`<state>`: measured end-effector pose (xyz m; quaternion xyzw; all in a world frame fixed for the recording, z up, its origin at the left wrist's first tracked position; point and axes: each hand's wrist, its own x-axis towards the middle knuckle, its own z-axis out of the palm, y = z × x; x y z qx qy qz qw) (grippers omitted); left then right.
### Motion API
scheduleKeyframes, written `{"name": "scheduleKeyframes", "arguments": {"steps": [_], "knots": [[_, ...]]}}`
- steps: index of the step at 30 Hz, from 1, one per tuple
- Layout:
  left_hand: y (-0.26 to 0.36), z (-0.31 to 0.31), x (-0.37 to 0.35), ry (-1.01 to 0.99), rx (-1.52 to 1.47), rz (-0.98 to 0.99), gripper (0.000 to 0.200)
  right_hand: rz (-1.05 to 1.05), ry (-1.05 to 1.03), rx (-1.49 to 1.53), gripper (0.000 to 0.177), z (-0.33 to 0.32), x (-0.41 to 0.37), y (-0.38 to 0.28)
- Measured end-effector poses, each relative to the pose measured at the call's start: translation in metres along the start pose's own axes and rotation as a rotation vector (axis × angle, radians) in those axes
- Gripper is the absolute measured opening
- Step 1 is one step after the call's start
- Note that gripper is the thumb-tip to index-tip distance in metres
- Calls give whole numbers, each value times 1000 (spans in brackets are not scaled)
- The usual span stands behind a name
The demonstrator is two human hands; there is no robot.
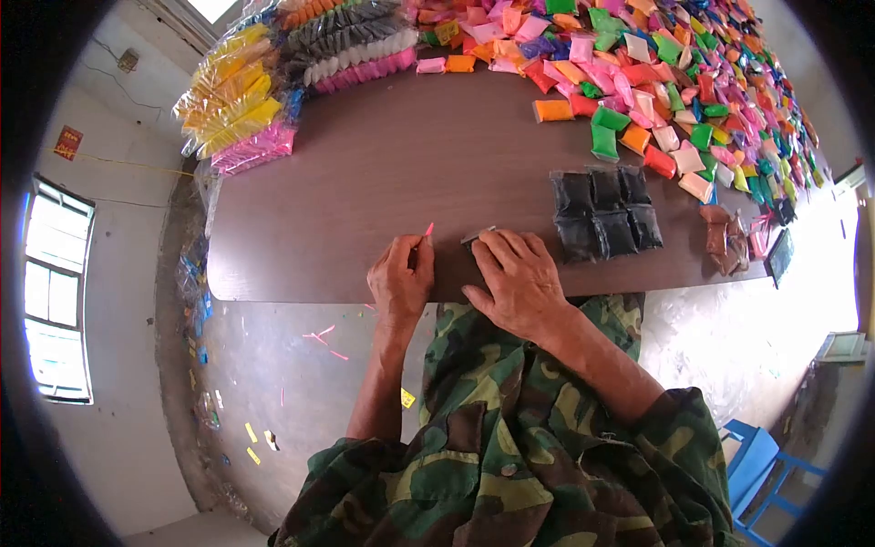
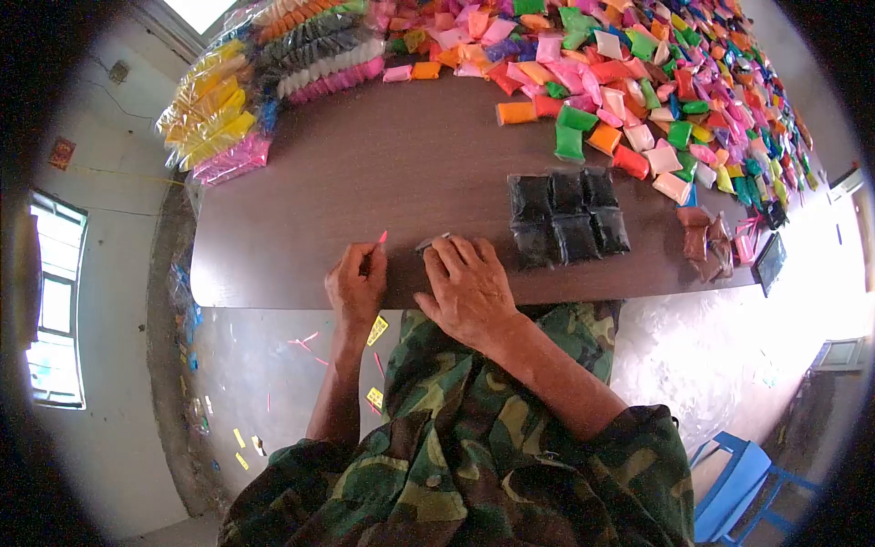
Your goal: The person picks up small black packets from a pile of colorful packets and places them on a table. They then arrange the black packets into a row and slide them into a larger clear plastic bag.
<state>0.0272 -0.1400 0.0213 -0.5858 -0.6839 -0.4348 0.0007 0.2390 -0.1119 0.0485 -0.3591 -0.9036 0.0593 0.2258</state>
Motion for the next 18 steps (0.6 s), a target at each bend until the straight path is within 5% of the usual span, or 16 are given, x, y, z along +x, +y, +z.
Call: {"name": "scheduleKeyframes", "arguments": {"steps": [18], "knots": [[28,-8,30,-471,137,235,9,-14,148,89,47,-3,-3,1]]}}
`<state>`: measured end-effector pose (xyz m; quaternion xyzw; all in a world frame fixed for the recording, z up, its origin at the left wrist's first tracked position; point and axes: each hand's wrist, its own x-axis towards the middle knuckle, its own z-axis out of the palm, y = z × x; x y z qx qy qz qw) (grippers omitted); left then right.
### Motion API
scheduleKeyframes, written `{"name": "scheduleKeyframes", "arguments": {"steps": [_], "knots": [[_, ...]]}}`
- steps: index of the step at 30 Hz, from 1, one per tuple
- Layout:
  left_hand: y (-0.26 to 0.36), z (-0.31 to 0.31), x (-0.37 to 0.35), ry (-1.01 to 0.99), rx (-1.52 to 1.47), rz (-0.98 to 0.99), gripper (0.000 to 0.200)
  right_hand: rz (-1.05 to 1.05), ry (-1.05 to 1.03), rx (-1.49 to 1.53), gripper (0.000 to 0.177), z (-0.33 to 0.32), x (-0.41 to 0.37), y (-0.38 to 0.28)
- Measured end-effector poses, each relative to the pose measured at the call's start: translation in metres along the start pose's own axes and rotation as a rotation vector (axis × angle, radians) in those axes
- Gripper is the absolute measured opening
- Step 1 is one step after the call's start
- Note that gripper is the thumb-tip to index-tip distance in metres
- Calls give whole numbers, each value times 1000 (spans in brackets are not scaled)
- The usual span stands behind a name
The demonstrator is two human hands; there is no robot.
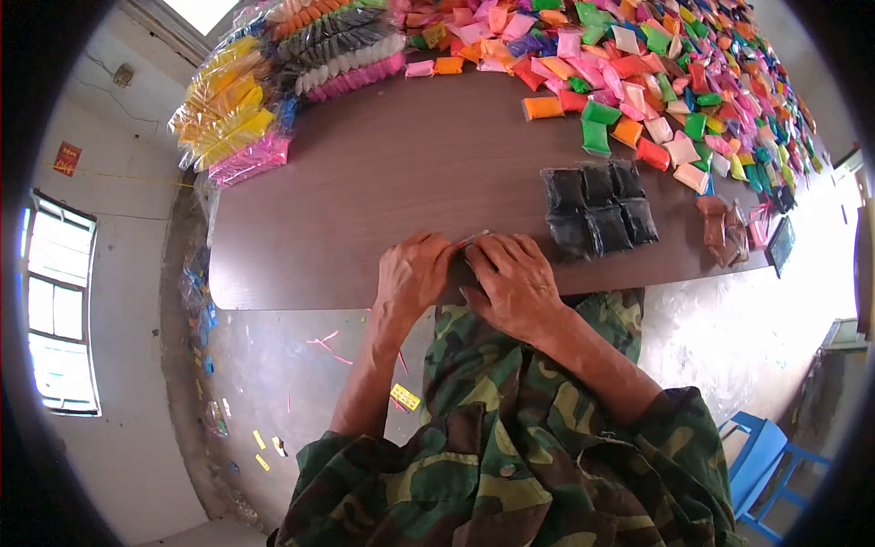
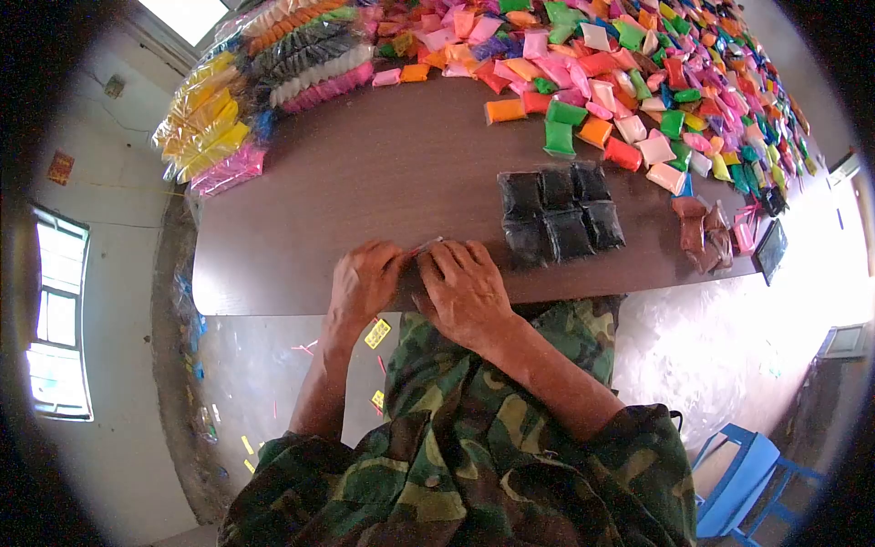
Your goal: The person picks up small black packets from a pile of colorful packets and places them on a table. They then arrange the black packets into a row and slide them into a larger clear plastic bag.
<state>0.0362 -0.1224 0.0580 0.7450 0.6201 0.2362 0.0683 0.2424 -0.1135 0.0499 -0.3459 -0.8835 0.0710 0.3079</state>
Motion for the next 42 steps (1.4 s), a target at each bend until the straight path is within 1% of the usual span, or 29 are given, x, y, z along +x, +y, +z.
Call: {"name": "scheduleKeyframes", "arguments": {"steps": [3,6,9,12,15,17,21,24,27,30,33,36,39,41,42], "knots": [[-4,2,5,-15,66,26,9,9,6,15,45,-1,1,0],[-6,2,13,37,30,7,8,14,12,44,44,2,-2,1],[-2,0,13,5,-93,-16,8,35,4,67,46,4,-7,2],[-3,4,9,-8,-48,50,10,57,-14,83,49,4,-7,1],[1,-2,15,-84,-35,46,10,52,7,82,51,4,-6,1],[-4,8,22,-80,-23,73,10,48,27,72,52,3,-4,-1],[3,9,35,-71,25,110,11,46,-1,79,53,3,-5,1],[7,2,35,-52,-126,27,12,47,5,75,53,3,-8,3],[2,4,30,-79,-80,147,13,69,-8,79,54,1,-9,0],[0,8,31,-104,-39,148,12,72,-12,64,55,-2,-9,0],[0,14,40,-81,-9,224,13,73,-21,57,55,-1,-11,0],[4,14,45,-123,3,203,14,66,-22,54,55,-1,-11,1],[-4,22,47,15,73,273,16,74,-38,53,56,0,-12,1],[1,11,49,-29,26,156,15,84,-44,48,60,0,-14,2],[3,7,49,-52,1,97,15,78,-41,49,58,0,-14,3]]}}
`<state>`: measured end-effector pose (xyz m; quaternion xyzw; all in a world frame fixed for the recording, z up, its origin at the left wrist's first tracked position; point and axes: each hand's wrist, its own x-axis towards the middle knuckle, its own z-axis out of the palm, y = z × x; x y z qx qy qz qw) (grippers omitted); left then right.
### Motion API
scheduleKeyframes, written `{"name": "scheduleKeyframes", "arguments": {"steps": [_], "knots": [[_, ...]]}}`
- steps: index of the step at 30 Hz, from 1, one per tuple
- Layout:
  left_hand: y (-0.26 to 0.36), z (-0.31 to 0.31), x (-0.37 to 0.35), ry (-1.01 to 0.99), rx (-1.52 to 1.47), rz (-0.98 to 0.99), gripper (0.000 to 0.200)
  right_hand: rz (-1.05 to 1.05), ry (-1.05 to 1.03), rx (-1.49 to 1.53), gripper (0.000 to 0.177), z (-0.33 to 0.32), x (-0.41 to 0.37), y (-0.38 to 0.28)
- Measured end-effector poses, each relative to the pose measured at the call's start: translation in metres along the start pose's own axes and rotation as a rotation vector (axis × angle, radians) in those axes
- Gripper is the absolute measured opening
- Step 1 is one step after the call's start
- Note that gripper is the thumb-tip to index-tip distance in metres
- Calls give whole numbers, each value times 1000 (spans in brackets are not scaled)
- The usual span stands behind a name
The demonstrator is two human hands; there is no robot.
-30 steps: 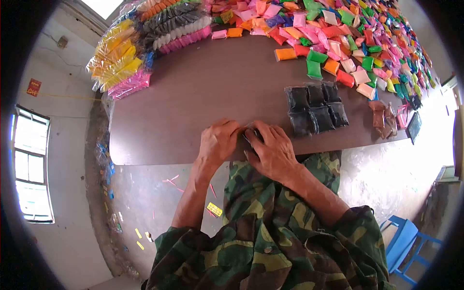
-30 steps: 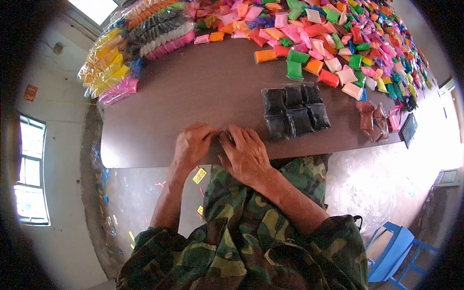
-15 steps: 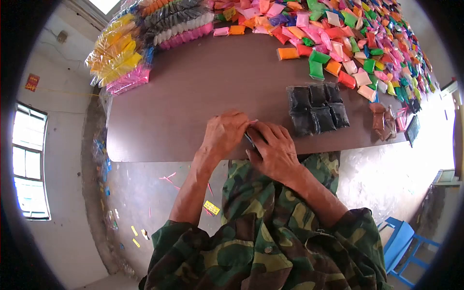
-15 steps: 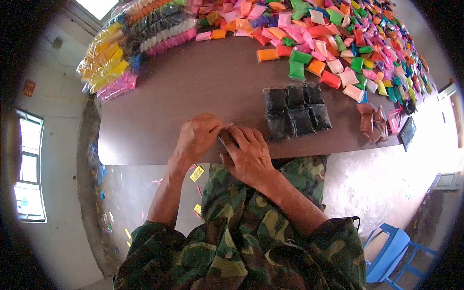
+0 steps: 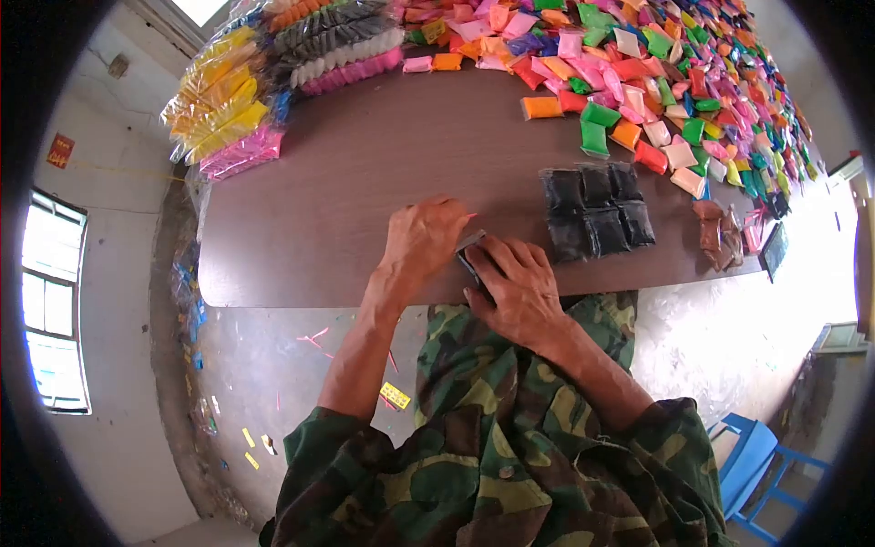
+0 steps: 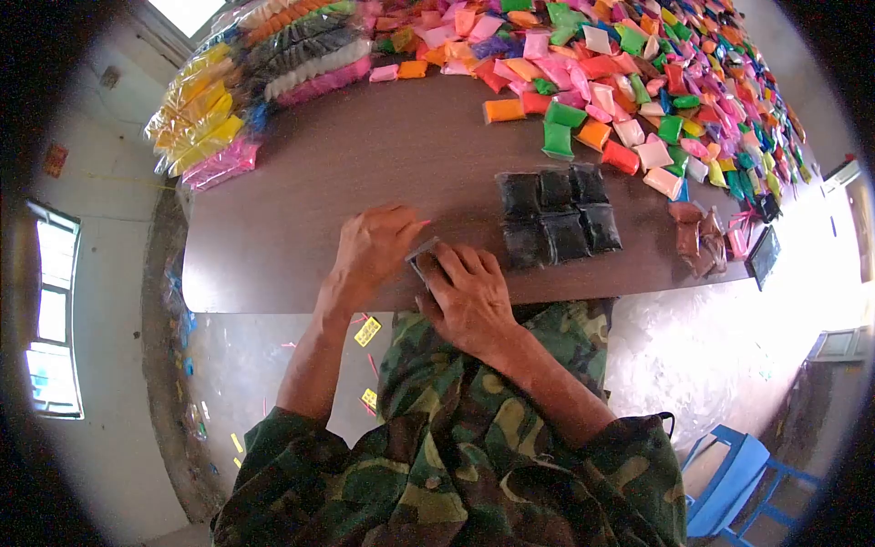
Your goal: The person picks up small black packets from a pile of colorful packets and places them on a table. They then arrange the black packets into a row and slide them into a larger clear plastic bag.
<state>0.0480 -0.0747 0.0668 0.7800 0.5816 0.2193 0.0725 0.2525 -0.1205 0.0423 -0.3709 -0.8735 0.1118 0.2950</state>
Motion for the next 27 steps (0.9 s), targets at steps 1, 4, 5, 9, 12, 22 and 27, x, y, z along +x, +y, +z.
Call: {"name": "scheduleKeyframes", "arguments": {"steps": [1,4,5,9,12,22,27], "knots": [[-1,1,-2,-16,-28,18,15,-6,2,4,57,1,-1,1],[-2,2,-9,-57,-76,54,16,-8,14,7,57,1,0,-1],[-2,3,-10,-61,-74,58,17,-8,20,2,57,0,1,-2],[-3,9,-3,-37,38,84,19,-10,26,-3,58,0,2,-2],[-3,11,6,18,-2,67,20,-1,9,-6,59,-2,3,-3],[9,-18,-50,56,-233,-241,15,55,-5,27,58,-5,0,-5],[-1,-10,-50,135,-28,-221,13,62,-52,4,55,-14,2,-9]]}}
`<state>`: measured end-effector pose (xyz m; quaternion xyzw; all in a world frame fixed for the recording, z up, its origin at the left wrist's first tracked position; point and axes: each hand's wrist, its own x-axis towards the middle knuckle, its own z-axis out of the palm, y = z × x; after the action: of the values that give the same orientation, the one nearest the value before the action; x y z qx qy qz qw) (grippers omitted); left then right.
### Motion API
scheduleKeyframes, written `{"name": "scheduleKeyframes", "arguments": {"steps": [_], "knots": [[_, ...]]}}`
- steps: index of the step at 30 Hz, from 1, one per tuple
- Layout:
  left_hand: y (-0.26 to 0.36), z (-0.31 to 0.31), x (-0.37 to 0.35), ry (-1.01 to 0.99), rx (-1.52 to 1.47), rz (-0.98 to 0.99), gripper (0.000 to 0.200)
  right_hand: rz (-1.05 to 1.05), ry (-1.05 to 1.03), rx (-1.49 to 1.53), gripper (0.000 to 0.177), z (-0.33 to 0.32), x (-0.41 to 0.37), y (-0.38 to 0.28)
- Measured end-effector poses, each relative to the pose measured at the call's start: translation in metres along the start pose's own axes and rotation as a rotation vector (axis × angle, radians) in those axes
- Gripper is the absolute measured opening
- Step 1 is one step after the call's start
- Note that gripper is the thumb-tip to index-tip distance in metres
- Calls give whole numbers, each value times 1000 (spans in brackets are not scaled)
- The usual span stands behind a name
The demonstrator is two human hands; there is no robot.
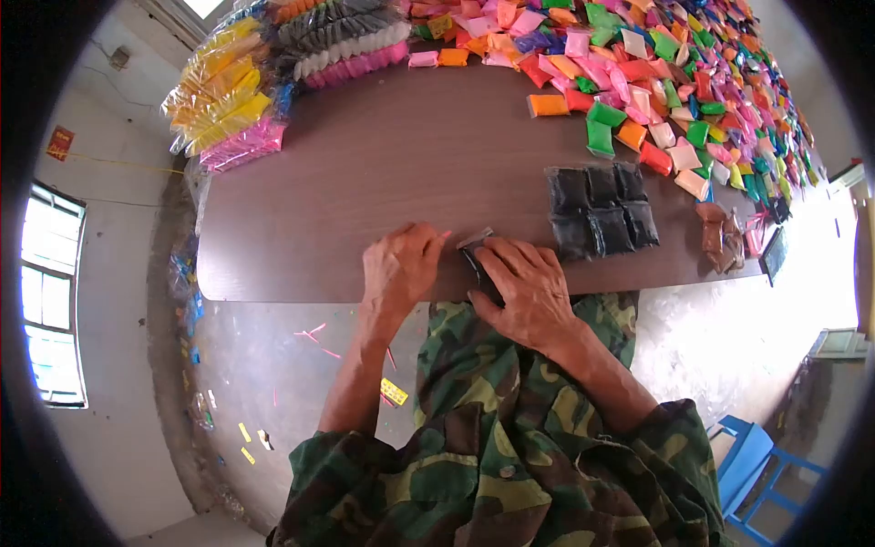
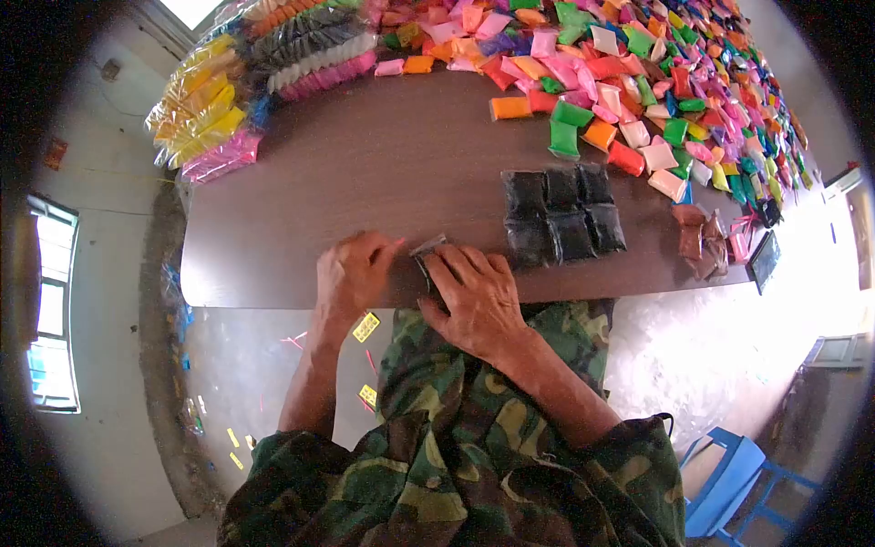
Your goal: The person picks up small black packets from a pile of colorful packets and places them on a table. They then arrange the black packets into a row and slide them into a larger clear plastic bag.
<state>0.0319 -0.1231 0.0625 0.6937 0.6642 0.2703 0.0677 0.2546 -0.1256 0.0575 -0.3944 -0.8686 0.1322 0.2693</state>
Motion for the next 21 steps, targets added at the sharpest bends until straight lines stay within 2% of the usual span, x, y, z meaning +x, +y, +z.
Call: {"name": "scheduleKeyframes", "arguments": {"steps": [2,11,14,17,19,21], "knots": [[0,-8,-1,4,-24,-45,13,4,-2,-5,52,-3,1,-4],[2,-15,-33,77,-285,-141,9,52,-43,-55,65,-14,12,-13],[-5,-8,-39,102,-330,-174,7,-126,-27,-85,68,-17,13,-6],[-3,-6,-41,117,-365,-213,8,-213,-151,-123,69,0,2,5],[1,-11,-44,96,-375,-265,7,-182,-177,-107,74,5,-2,6],[3,-7,-48,152,-356,-180,6,-170,-172,-99,76,8,-6,5]]}}
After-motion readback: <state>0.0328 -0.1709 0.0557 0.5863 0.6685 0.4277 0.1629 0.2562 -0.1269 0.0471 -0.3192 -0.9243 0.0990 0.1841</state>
